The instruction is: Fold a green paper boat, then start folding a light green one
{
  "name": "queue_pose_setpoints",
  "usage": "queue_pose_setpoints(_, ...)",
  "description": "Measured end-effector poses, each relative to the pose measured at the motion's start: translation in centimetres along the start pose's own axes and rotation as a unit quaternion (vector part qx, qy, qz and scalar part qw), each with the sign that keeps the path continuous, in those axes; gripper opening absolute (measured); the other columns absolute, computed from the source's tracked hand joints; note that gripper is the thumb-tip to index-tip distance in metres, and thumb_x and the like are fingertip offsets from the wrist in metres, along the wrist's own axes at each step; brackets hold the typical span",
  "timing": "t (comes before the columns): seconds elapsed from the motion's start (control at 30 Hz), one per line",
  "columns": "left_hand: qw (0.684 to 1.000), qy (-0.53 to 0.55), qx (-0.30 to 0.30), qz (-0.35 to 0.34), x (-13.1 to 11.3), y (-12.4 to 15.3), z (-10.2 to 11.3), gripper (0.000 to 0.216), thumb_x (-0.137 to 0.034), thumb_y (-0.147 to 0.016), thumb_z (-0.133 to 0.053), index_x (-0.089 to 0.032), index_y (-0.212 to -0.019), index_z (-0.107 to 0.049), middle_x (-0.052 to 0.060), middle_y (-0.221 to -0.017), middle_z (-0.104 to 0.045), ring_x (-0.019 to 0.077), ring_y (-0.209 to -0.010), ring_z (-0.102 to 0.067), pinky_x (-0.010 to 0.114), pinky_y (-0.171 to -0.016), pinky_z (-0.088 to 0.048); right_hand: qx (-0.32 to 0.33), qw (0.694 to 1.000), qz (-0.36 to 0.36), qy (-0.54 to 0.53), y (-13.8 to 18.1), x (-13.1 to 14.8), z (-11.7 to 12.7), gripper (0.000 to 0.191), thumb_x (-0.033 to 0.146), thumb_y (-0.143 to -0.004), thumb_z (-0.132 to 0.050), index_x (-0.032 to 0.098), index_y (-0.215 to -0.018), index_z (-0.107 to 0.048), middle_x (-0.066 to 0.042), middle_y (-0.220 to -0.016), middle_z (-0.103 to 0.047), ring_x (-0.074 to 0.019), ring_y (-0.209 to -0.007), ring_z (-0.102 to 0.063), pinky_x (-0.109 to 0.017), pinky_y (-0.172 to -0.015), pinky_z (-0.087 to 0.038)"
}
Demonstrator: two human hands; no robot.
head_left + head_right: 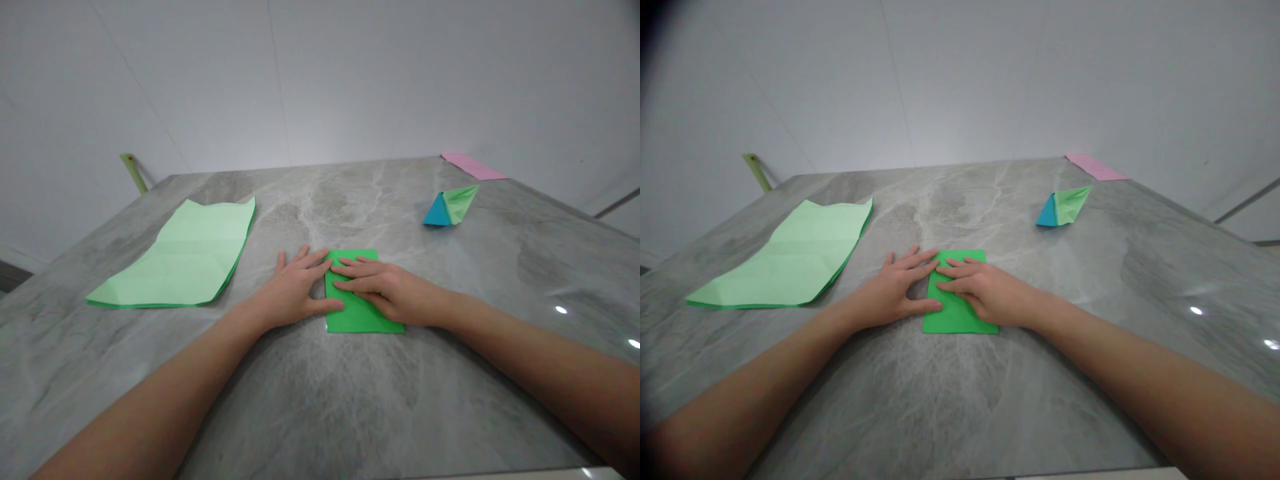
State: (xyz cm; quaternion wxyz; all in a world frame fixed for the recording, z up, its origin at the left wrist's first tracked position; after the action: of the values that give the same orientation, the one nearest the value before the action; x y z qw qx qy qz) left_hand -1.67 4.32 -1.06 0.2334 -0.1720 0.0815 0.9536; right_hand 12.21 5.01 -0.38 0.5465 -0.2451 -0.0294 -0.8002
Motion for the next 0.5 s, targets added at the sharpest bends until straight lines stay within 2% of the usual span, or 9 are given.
queue_pose_setpoints(0.2, 1.000, 0.000, -0.014, 0.011, 0.33, -0.11, -0.04, 0.088, -0.066, -0.082, -0.059, -0.020, -0.152, -0.031, 0.012, -0.160, -0.024, 0.0373, -0.148, -0.013, 0.068, -0.113, -0.005, -0.003, 1.000, -0.007, -0.012, -0.03, -0.17, 0.03, 0.050, 0.003, -0.086, -0.046, 0.022, -0.130, -0.062, -0.006, -0.142, -0.055, -0.0234, -0.139, -0.040, -0.049, -0.117, -0.031)
queue_pose_setpoints(0.5, 1.000, -0.008, -0.021, 0.007, 0.40, -0.09, -0.04, 0.088, -0.067, -0.082, -0.058, -0.020, -0.151, -0.031, 0.013, -0.159, -0.025, 0.0370, -0.148, -0.016, 0.070, -0.112, -0.006, 0.009, 1.000, -0.008, 0.021, -0.21, 0.26, 0.12, 0.050, 0.002, -0.085, -0.043, 0.018, -0.128, -0.063, -0.009, -0.142, -0.054, -0.0250, -0.139, -0.040, -0.049, -0.116, -0.033)
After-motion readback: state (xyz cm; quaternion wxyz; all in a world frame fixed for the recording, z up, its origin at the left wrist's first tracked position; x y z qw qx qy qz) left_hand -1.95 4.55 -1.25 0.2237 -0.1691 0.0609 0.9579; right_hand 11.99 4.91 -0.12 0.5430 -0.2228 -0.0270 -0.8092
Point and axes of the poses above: each hand's wrist, its own y-axis away from the middle knuckle, its own z-axis out of the back of the hand, x = y × z, the point moved 7 cm from there along -y, towards the middle knuckle
